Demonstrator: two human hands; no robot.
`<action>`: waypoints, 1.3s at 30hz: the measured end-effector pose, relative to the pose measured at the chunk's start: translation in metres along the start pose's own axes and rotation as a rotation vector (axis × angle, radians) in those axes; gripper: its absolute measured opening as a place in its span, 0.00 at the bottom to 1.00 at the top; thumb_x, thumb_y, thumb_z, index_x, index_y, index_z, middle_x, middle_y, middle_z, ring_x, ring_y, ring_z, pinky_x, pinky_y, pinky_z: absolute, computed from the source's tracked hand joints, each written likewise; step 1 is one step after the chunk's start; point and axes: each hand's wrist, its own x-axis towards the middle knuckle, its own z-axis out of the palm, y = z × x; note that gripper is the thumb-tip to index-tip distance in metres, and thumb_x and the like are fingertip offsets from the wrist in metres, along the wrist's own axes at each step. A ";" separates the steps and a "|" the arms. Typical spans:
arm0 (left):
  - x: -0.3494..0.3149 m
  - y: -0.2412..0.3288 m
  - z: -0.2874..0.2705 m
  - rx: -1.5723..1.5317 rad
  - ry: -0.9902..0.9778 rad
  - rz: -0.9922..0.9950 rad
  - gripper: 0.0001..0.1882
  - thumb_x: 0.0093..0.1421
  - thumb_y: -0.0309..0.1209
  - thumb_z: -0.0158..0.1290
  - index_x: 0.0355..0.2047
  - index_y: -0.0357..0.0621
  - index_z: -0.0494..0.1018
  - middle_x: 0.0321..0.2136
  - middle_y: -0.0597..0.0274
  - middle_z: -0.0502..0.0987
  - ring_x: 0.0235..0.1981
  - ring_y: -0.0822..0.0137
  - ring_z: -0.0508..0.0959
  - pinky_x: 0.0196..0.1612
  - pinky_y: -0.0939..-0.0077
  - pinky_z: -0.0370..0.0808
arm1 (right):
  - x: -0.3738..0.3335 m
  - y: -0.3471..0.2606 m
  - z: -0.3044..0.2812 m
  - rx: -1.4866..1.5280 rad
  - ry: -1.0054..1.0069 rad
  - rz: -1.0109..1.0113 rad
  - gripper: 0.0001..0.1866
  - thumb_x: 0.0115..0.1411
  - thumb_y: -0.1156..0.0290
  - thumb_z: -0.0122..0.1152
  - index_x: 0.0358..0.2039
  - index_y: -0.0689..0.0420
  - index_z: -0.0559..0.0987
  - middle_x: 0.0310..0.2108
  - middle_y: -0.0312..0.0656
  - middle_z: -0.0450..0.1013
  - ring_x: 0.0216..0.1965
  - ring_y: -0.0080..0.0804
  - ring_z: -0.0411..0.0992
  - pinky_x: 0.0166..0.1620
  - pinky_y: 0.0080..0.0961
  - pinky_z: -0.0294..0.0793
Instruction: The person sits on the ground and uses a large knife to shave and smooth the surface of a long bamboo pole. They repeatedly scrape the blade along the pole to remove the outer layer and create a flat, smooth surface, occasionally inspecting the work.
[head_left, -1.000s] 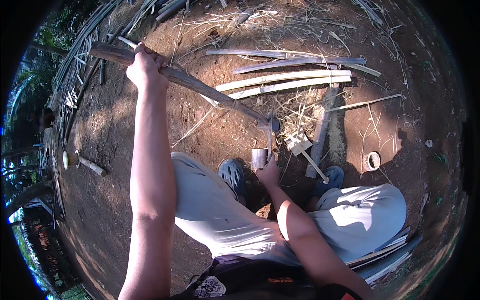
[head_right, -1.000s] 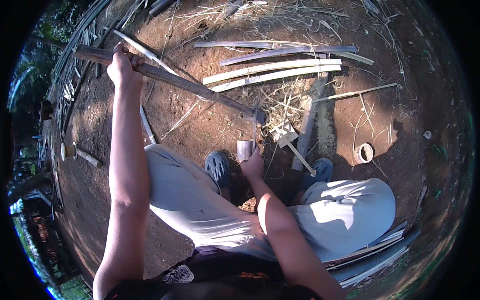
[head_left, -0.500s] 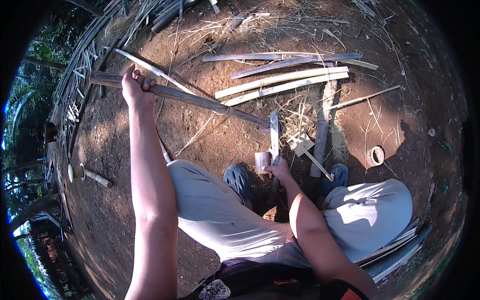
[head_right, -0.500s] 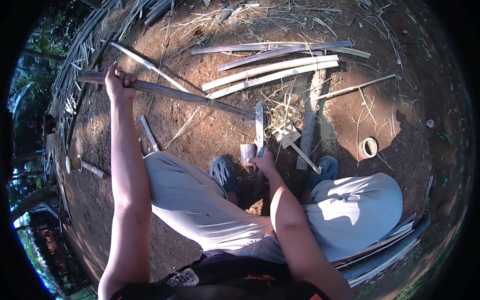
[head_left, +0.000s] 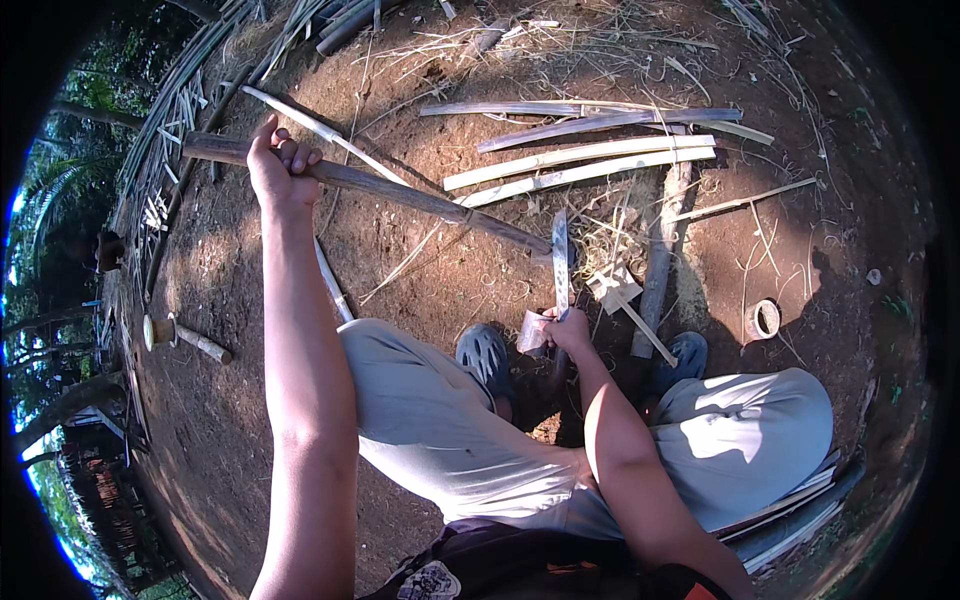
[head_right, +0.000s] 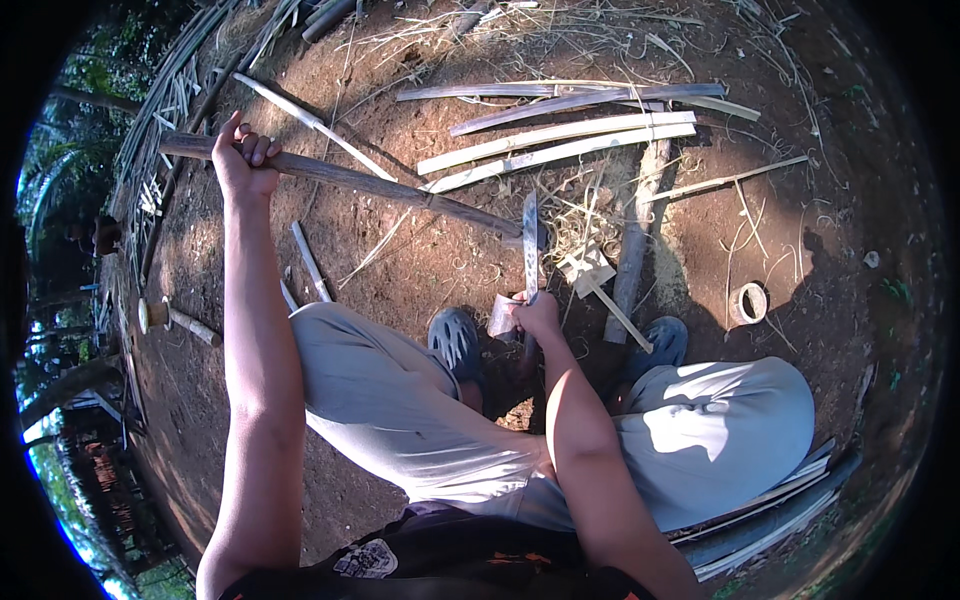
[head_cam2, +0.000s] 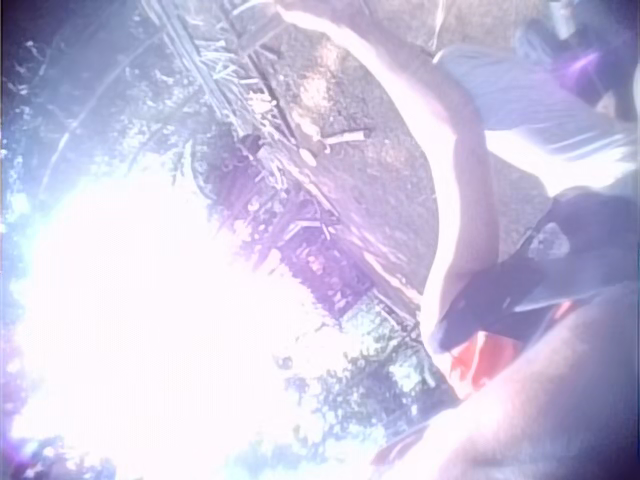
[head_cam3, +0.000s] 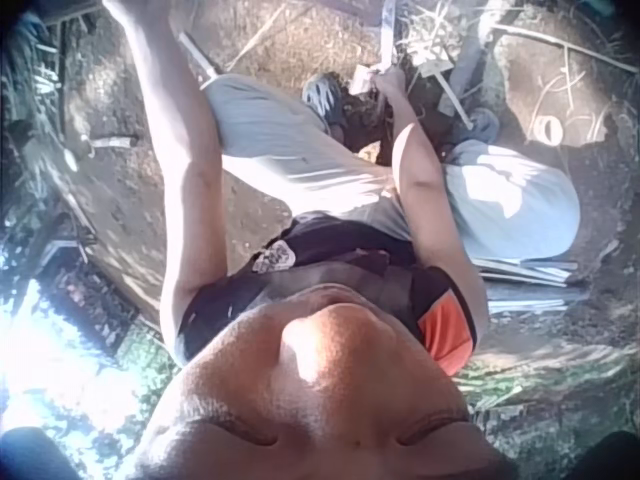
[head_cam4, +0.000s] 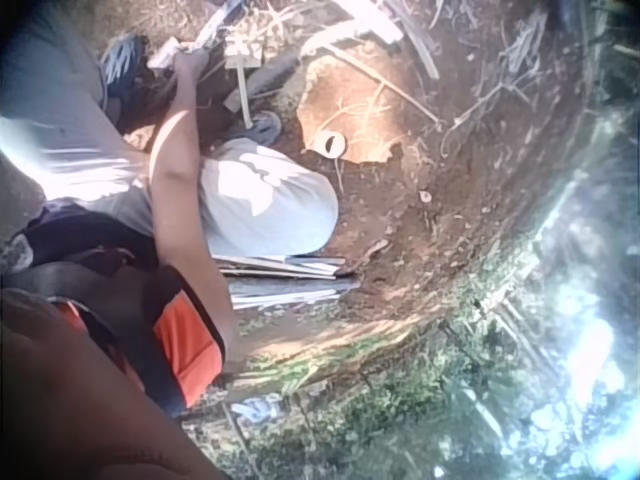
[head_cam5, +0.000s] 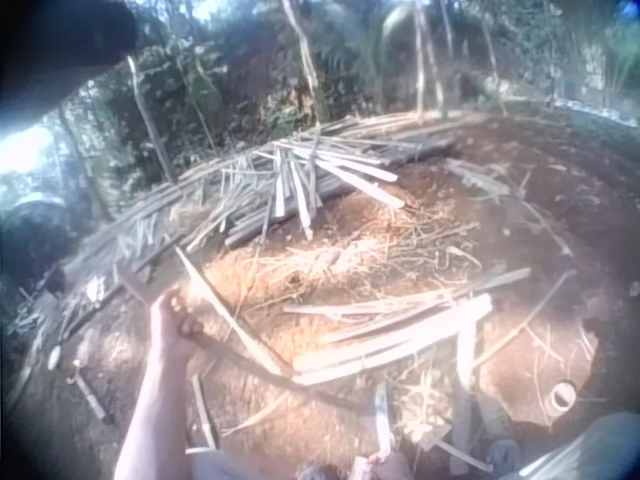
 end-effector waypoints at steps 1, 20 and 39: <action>0.000 0.002 -0.001 0.000 -0.003 0.004 0.15 0.60 0.36 0.54 0.19 0.50 0.64 0.07 0.75 0.50 0.08 0.75 0.52 0.19 0.75 0.57 | -0.001 0.000 -0.001 0.030 0.007 0.011 0.09 0.53 0.79 0.68 0.35 0.64 0.78 0.18 0.37 0.73 0.14 0.21 0.68 0.18 0.23 0.67; -0.025 0.047 -0.017 -0.224 0.056 0.199 0.13 0.59 0.31 0.53 0.18 0.44 0.66 0.07 0.73 0.51 0.09 0.75 0.54 0.19 0.77 0.57 | -0.035 -0.026 0.022 0.351 0.241 -0.040 0.13 0.56 0.75 0.68 0.27 0.55 0.68 0.20 0.33 0.69 0.15 0.22 0.70 0.16 0.22 0.68; -0.024 0.039 -0.001 -0.179 -0.030 0.162 0.13 0.57 0.33 0.55 0.20 0.46 0.65 0.08 0.74 0.50 0.08 0.74 0.53 0.19 0.75 0.57 | -0.003 -0.021 0.017 0.187 0.006 -0.113 0.10 0.54 0.73 0.69 0.25 0.56 0.73 0.28 0.33 0.72 0.30 0.18 0.70 0.32 0.22 0.71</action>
